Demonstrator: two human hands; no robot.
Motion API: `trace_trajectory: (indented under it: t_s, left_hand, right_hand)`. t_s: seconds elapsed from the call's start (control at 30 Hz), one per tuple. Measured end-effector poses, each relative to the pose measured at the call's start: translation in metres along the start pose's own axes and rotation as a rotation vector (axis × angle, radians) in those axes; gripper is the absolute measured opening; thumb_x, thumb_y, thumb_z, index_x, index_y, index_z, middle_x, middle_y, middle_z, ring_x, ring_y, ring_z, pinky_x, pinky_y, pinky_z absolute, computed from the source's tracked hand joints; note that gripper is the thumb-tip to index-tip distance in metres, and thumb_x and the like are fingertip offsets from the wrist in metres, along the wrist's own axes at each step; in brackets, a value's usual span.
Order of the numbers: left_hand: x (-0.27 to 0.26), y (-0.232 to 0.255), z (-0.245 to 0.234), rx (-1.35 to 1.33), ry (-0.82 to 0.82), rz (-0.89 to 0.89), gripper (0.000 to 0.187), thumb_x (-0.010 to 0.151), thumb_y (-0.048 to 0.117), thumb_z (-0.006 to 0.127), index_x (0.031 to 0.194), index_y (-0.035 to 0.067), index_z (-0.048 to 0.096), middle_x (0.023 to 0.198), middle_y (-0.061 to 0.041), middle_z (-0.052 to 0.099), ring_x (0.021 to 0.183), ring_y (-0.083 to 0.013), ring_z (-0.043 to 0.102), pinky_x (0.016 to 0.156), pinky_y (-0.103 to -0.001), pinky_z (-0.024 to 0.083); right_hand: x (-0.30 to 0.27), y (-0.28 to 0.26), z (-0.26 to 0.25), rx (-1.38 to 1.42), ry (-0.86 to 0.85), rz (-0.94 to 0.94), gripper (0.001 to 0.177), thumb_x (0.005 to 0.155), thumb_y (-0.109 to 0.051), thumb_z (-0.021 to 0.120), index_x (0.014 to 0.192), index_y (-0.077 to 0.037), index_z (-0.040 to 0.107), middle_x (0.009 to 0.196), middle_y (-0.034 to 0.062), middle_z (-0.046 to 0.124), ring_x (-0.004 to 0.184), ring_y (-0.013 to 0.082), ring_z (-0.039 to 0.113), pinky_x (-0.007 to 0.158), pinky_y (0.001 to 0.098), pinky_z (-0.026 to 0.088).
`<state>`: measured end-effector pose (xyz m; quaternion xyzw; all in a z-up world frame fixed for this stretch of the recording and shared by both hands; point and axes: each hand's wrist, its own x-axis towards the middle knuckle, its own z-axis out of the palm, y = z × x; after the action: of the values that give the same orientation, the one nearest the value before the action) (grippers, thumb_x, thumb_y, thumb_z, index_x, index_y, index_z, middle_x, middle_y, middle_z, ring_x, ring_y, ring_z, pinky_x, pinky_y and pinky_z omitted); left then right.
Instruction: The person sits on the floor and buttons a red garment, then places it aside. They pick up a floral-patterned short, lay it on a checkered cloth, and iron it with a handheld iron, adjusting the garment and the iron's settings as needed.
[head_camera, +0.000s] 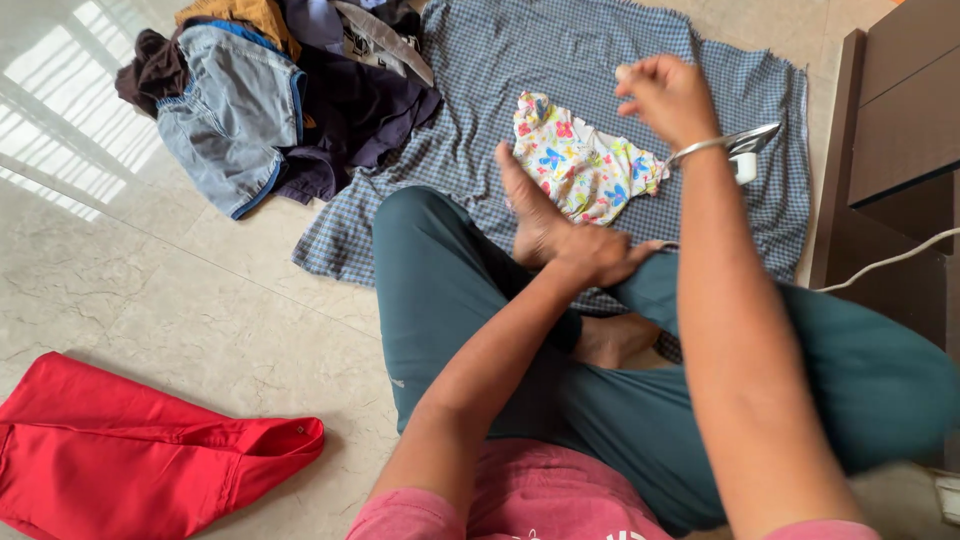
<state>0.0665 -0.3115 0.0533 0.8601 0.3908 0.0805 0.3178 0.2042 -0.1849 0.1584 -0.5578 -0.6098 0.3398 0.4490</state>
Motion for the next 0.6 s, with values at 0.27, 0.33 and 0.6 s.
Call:
trace_trajectory:
  t_s: [0.27,0.33,0.6]
  left_hand:
    - [-0.065,0.02,0.082,-0.004,-0.343,0.191,0.085,0.104,0.064,0.019,0.12,0.001,0.074,0.131,-0.021,0.068,0.13,-0.0361,0.058,0.113,-0.046,0.04]
    - [-0.051,0.002,0.096,-0.001,-0.403,0.107,0.085,0.104,0.064,0.018,0.126,0.001,0.07,0.135,-0.022,0.064,0.133,-0.0369,0.056,0.114,-0.046,0.039]
    - [-0.056,-0.036,0.067,-0.039,-0.412,-0.03,0.085,0.104,0.068,0.029,0.121,-0.004,0.072,0.128,-0.026,0.068,0.124,-0.039,0.064,0.105,-0.046,0.048]
  right_hand:
    - [-0.02,-0.002,-0.037,-0.565,-0.133,-0.078,0.029,0.097,-0.031,0.078,0.103,-0.004,0.071,0.092,0.0079,0.074,0.082,0.0164,0.07,0.074,0.0321,0.054]
    - [-0.032,0.022,-0.044,-0.714,-0.175,-0.025,0.035,0.092,-0.035,0.077,0.109,-0.004,0.073,0.099,0.0113,0.076,0.09,0.0261,0.072,0.078,0.039,0.055]
    - [-0.09,0.101,-0.032,-0.83,-0.628,0.277,0.061,0.081,-0.055,0.073,0.119,-0.009,0.067,0.101,0.0117,0.077,0.095,0.0298,0.075,0.083,0.0413,0.058]
